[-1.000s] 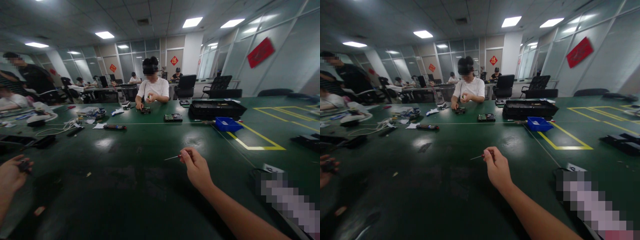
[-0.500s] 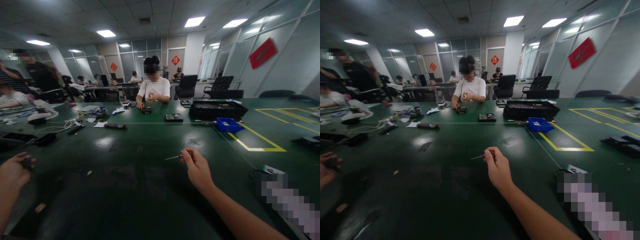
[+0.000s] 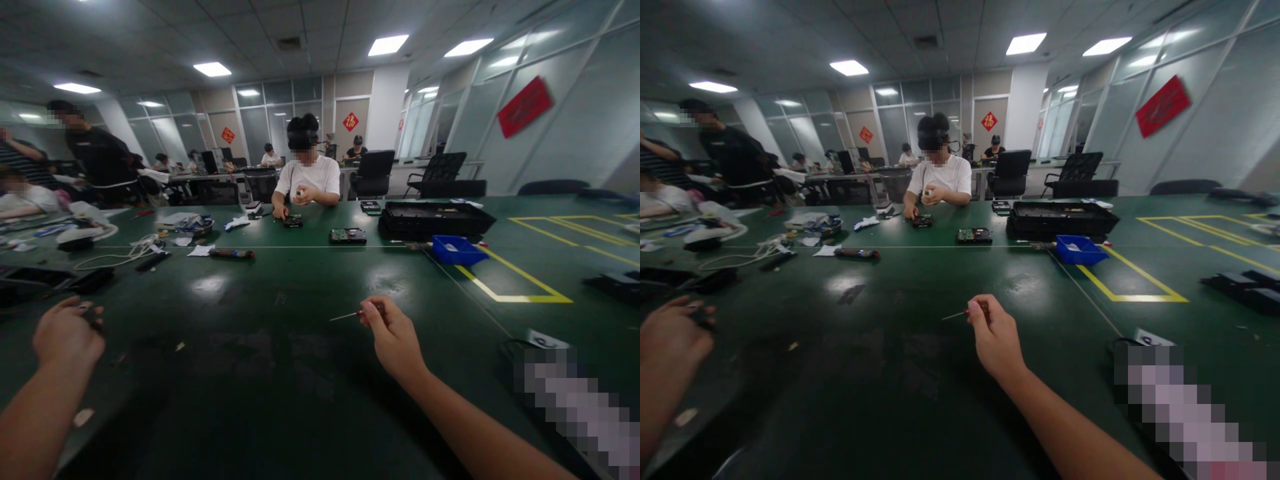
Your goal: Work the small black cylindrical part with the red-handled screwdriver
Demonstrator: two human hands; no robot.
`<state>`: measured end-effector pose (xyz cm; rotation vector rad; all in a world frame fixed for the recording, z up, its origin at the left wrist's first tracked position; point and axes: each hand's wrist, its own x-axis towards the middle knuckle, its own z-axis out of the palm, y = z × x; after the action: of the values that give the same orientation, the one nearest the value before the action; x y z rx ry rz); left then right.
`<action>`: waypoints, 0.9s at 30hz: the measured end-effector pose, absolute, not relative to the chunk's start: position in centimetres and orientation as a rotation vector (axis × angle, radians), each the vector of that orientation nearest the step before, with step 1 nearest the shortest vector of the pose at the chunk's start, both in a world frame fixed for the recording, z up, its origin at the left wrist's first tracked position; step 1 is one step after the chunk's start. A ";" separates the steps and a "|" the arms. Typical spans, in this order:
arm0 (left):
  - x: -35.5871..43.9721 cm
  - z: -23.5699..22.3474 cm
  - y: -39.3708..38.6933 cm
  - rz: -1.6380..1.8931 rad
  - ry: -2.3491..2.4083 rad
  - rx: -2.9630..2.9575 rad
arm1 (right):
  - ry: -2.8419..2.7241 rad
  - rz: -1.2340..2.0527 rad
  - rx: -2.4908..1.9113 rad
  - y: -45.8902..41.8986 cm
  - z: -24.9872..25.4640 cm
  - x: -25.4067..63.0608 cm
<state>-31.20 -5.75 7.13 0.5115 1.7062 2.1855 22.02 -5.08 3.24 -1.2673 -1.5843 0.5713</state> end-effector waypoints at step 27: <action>2.4 1.4 -3.1 0.996 1.172 1.874 | -1.619 0.615 -1.316 -4.8 3.2 21.7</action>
<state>2.45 -3.13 1.37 1.8741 1.1721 0.9960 21.74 -4.84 3.19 -1.3162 -1.6189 0.6146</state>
